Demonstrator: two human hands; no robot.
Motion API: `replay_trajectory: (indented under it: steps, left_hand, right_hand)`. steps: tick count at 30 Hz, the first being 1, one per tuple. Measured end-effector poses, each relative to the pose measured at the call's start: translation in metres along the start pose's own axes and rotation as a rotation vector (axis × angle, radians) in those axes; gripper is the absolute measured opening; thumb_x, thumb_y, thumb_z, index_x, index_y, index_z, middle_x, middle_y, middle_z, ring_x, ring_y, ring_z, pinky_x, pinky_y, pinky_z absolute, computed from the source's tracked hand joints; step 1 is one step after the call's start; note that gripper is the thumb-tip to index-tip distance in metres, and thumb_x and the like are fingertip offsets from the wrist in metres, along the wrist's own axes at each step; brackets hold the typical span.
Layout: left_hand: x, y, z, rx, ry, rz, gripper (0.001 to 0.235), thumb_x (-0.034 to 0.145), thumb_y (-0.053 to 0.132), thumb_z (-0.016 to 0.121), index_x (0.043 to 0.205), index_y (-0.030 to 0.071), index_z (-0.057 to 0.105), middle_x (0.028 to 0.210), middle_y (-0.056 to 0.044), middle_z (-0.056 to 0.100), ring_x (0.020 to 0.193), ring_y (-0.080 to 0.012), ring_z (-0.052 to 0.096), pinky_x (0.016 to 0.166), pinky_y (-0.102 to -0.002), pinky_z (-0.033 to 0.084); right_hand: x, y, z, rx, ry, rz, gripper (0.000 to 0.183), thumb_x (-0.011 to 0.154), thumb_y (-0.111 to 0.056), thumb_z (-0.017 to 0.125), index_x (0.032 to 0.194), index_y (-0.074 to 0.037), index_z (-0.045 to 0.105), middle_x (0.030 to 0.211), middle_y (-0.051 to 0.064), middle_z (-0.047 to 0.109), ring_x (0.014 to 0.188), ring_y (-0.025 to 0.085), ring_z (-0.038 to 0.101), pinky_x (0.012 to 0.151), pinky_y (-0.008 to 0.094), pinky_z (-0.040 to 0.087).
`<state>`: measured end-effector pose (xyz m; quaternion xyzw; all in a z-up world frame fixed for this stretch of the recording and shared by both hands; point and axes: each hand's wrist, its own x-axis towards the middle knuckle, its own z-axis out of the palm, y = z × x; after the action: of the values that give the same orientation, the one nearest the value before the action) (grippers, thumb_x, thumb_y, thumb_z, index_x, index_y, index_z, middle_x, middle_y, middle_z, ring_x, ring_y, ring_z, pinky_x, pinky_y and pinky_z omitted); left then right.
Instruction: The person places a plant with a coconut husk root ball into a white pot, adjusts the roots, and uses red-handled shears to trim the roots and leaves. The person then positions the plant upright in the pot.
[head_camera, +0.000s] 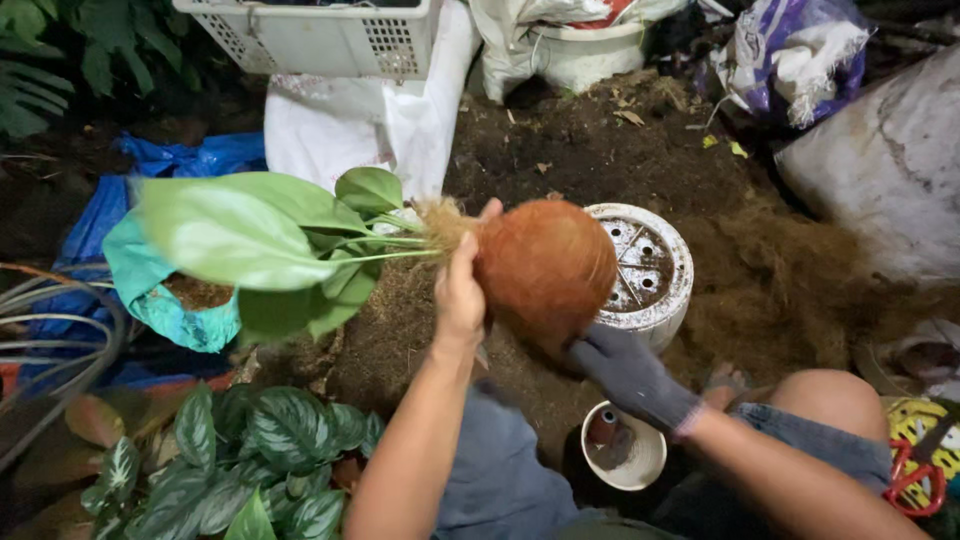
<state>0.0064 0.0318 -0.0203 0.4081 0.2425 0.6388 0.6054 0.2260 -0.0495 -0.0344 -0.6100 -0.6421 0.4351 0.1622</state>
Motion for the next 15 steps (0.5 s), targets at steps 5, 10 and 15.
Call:
replay_trajectory:
  steps: [5,10,15]
  left_hand:
    - [0.024,-0.069,0.005,0.835,0.004,0.537,0.054,0.104,0.031,0.054,0.149,0.002,0.047,0.162,-0.018,0.045,0.148,-0.0312,0.044,0.122,-0.048,0.033]
    - [0.018,-0.16,0.0,1.459,-0.188,0.882,0.046,0.094,0.028,0.065,0.137,0.015,0.055,0.162,-0.014,0.045,0.151,-0.0313,0.038,0.119,-0.054,0.028]
    - [0.009,-0.233,-0.004,1.661,-0.368,0.921,0.052,0.084,0.016,0.069,0.134,0.027,0.06,0.163,-0.01,0.044,0.155,-0.0312,0.033,0.12,-0.057,0.021]
  right_hand:
    - [0.011,0.013,-0.059,0.145,0.18,0.003,0.037,0.096,-0.034,0.06,0.118,-0.008,0.074,0.101,0.015,0.079,0.089,0.024,0.074,0.082,0.04,0.06]
    - [0.083,0.058,-0.102,0.216,0.204,-0.213,0.035,0.097,-0.033,0.063,0.114,-0.004,0.073,0.099,0.014,0.079,0.089,0.021,0.068,0.082,0.037,0.058]
    - [0.104,0.106,-0.098,0.111,0.184,-0.173,0.03,0.096,-0.029,0.059,0.103,-0.003,0.072,0.093,0.011,0.076,0.085,0.02,0.073,0.082,0.036,0.057]
